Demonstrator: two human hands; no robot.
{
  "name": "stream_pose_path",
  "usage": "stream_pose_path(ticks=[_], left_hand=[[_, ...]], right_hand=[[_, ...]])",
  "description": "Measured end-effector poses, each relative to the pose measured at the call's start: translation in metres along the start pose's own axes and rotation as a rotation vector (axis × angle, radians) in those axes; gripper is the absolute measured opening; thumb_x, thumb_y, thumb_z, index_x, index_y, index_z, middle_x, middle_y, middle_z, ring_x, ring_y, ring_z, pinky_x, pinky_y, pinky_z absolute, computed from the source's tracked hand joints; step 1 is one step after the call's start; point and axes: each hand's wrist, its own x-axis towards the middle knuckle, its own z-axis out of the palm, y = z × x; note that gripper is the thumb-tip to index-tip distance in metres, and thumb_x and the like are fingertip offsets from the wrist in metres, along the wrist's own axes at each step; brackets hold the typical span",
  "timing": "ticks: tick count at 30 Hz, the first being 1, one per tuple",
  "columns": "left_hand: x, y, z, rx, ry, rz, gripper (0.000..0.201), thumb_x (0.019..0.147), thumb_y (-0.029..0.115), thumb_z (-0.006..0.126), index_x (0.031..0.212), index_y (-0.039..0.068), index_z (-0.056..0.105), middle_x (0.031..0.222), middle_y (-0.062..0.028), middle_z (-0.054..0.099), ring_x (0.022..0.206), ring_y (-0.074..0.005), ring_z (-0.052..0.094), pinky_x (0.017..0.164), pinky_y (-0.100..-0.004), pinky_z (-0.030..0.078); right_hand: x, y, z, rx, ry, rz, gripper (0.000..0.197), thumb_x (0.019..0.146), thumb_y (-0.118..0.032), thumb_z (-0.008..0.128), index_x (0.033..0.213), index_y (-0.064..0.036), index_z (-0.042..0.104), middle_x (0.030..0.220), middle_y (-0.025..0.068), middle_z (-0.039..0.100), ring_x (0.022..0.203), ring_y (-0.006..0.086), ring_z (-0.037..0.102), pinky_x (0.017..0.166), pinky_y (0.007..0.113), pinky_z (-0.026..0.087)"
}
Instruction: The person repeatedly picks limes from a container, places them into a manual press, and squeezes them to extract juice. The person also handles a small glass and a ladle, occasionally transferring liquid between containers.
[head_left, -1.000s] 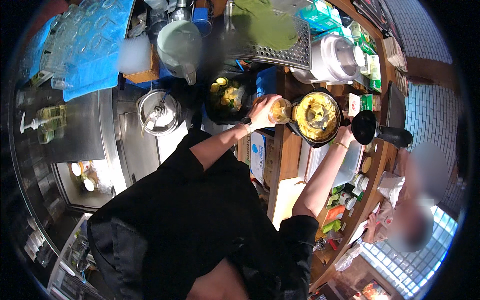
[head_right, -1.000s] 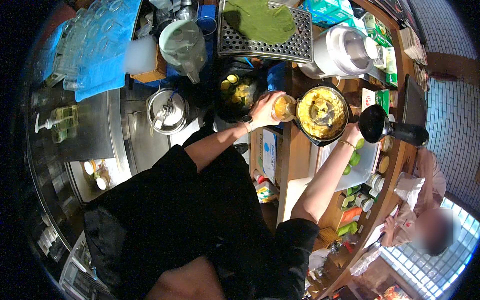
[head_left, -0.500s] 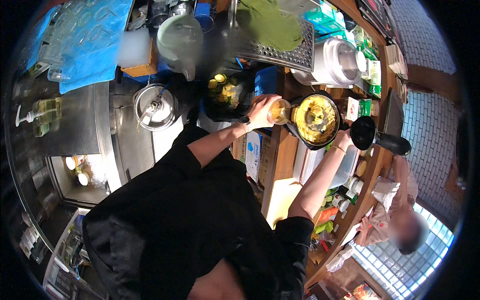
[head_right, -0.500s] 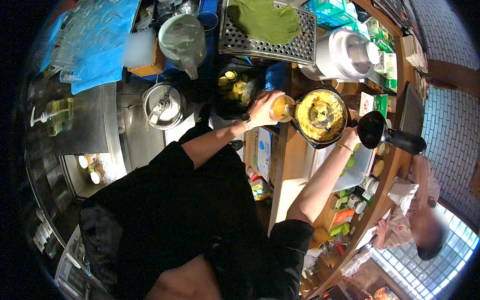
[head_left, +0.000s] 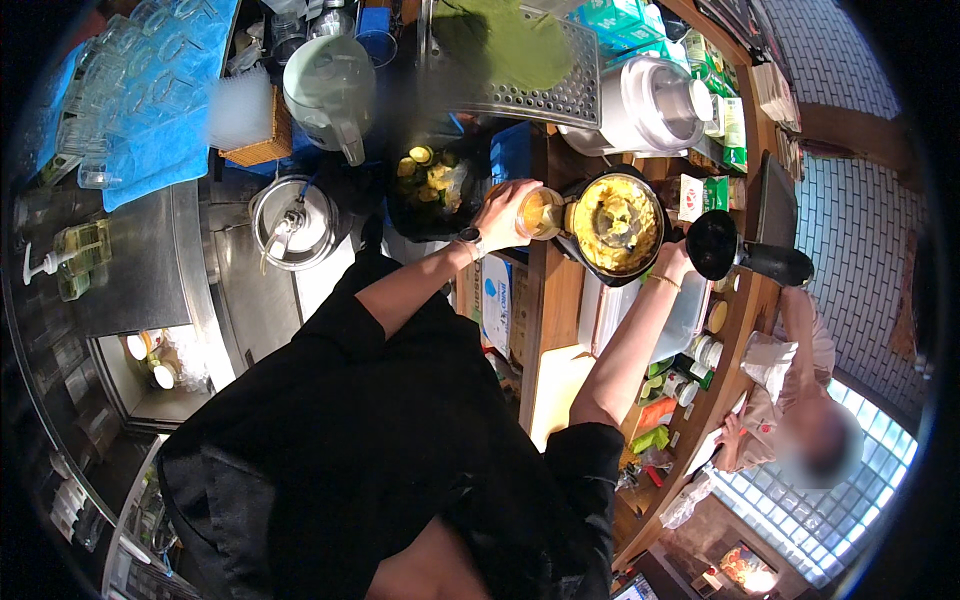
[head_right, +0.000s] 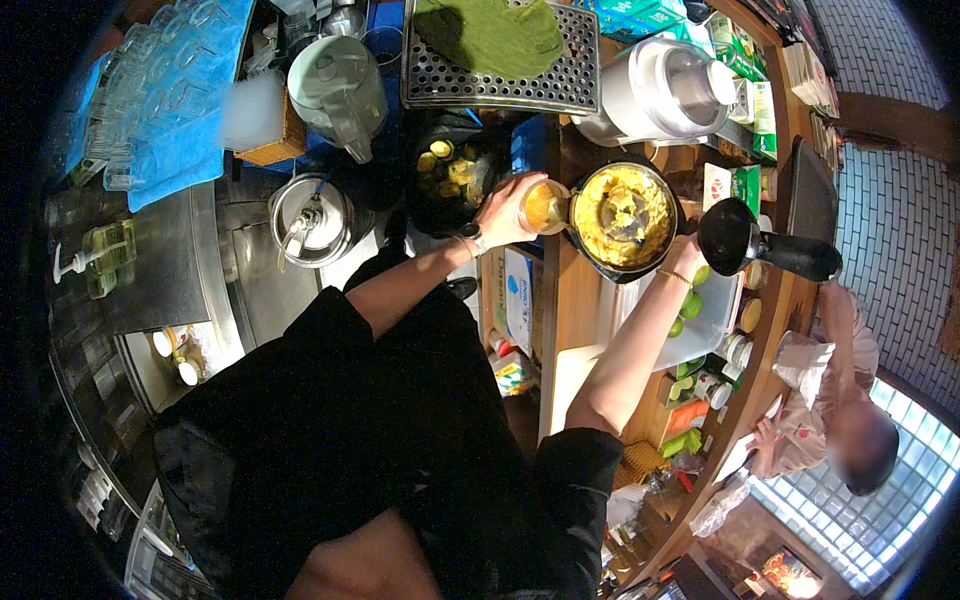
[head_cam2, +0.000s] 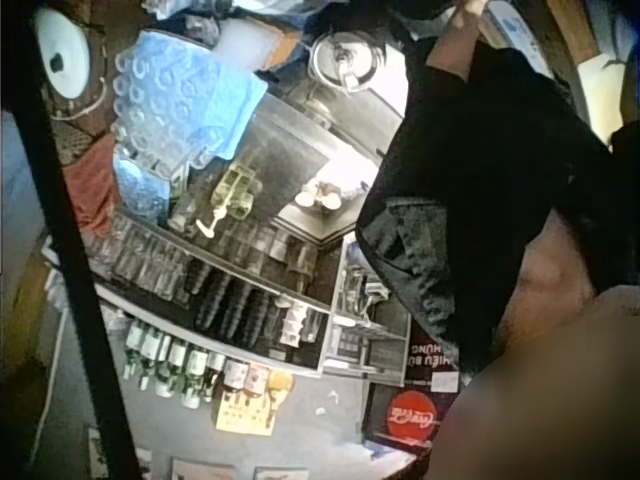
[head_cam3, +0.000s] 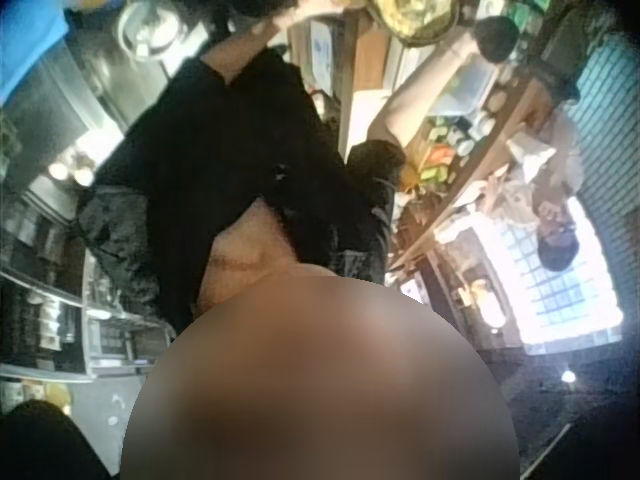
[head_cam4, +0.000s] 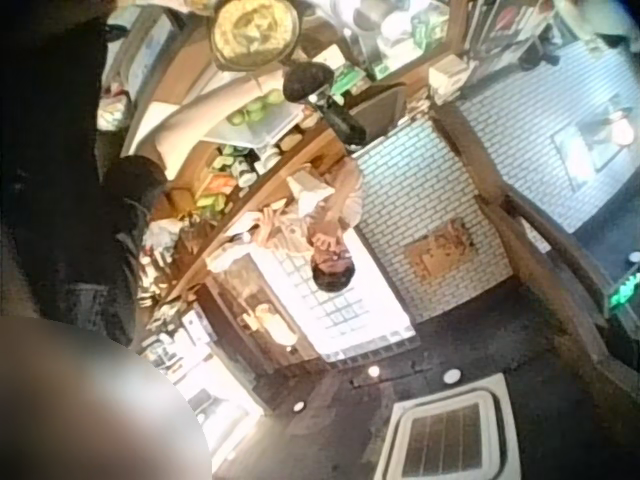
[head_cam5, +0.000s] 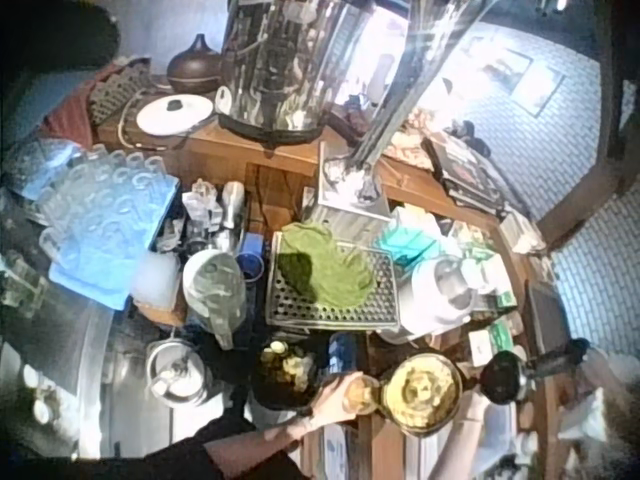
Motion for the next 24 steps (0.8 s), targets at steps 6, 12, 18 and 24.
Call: stream_pose_path(ticks=[6,12,18,24], left_hand=[[-0.0002,-0.0051,0.0036,-0.035,0.006,0.018,0.096,0.049,0.008,0.084,0.137,0.013,0.043,0.134,-0.0137,0.052,0.124,-0.0361,0.050,0.105,-0.0455,0.043],[0.0001,-0.0037,0.0028,-0.040,-0.002,0.005,0.095,0.050,0.008,0.083,0.136,0.012,0.043,0.134,-0.0134,0.052,0.123,-0.0359,0.051,0.105,-0.0449,0.044],[0.0004,-0.0031,0.0023,-0.014,0.000,0.015,0.098,0.050,0.009,0.086,0.138,0.013,0.042,0.135,-0.0132,0.052,0.124,-0.0351,0.051,0.107,-0.0434,0.044],[-0.0001,-0.0030,0.0013,-0.002,-0.005,0.011,0.099,0.050,0.010,0.087,0.138,0.013,0.041,0.136,-0.0127,0.052,0.125,-0.0350,0.051,0.107,-0.0430,0.043]], right_hand=[[0.0006,-0.0009,-0.0013,-0.004,-0.014,0.028,0.021,0.093,-0.026,0.057,0.105,-0.0094,0.064,0.100,0.0076,0.067,0.089,0.0232,0.064,0.083,0.040,0.055],[0.0004,-0.0020,-0.0019,-0.011,-0.021,0.041,0.021,0.094,-0.027,0.057,0.104,-0.0096,0.064,0.099,0.0073,0.066,0.088,0.0230,0.064,0.082,0.040,0.055],[-0.0010,-0.0042,-0.0013,-0.018,-0.025,0.042,0.021,0.094,-0.027,0.057,0.104,-0.0097,0.064,0.099,0.0071,0.066,0.087,0.0227,0.064,0.081,0.039,0.055],[-0.0025,-0.0038,0.0001,-0.018,-0.031,0.041,0.021,0.094,-0.027,0.057,0.103,-0.0099,0.064,0.098,0.0068,0.066,0.086,0.0225,0.064,0.081,0.039,0.055]])
